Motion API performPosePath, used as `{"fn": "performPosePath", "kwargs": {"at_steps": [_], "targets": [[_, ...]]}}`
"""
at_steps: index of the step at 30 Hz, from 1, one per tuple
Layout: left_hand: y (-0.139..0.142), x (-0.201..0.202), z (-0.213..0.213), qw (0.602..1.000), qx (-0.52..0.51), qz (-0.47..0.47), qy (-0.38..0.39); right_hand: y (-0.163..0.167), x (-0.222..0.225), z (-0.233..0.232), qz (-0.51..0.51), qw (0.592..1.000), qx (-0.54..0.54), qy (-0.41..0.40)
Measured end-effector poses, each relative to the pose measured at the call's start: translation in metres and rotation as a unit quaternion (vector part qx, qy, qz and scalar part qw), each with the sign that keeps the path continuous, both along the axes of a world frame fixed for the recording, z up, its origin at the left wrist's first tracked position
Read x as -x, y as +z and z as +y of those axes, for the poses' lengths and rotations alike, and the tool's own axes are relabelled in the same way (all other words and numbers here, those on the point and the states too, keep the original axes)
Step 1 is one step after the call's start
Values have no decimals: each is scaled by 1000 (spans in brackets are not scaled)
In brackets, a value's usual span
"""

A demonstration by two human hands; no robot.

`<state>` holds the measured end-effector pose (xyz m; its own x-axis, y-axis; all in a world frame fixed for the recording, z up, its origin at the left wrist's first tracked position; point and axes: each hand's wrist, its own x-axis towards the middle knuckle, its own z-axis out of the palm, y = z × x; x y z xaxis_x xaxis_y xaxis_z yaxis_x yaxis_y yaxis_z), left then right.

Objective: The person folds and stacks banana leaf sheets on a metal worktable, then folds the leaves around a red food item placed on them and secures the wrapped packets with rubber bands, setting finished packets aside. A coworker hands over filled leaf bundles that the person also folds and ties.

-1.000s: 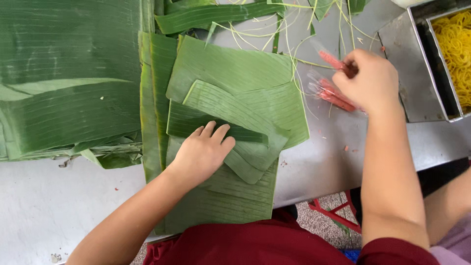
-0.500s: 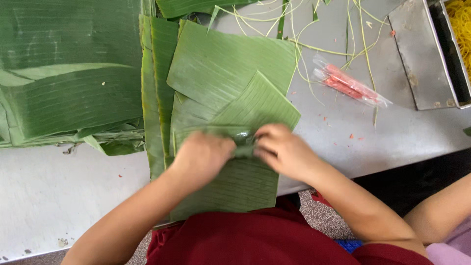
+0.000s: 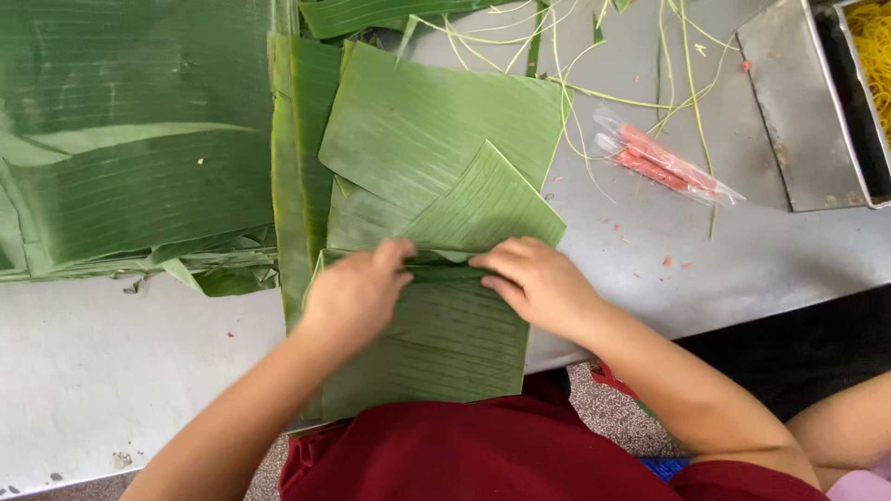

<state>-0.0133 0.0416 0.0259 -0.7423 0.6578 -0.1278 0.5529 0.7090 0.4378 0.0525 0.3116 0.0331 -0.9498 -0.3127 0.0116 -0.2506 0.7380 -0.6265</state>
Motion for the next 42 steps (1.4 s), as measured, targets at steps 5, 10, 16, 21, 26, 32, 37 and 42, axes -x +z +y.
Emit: {"fn": "performPosePath", "kwargs": {"at_steps": [5, 10, 16, 21, 26, 32, 37, 42], "targets": [[13, 17, -13, 977, -19, 146, -154, 3, 2, 5, 124, 992, -29, 11], [13, 12, -17, 964, -16, 219, -153, 2, 9, 4, 255, 943, -192, 93], [6, 36, -22, 971, -104, 197, -87, -3, 32, 11, 302, 929, -184, 110], [13, 30, -24, 989, -49, 113, -86, -5, 37, 15, 259, 952, -136, 86], [14, 33, -25, 973, -138, 182, -36, -6, 45, 21, 299, 936, -150, 114], [8, 27, -25, 997, -70, 20, -14, -4, 48, 24, 287, 938, -119, 155], [6, 30, -29, 986, -60, 133, -81, -8, 45, 22, 311, 935, -143, 93], [4, 34, -19, 999, 9, 36, 19, -8, 46, 27, 308, 930, -141, 140]]}}
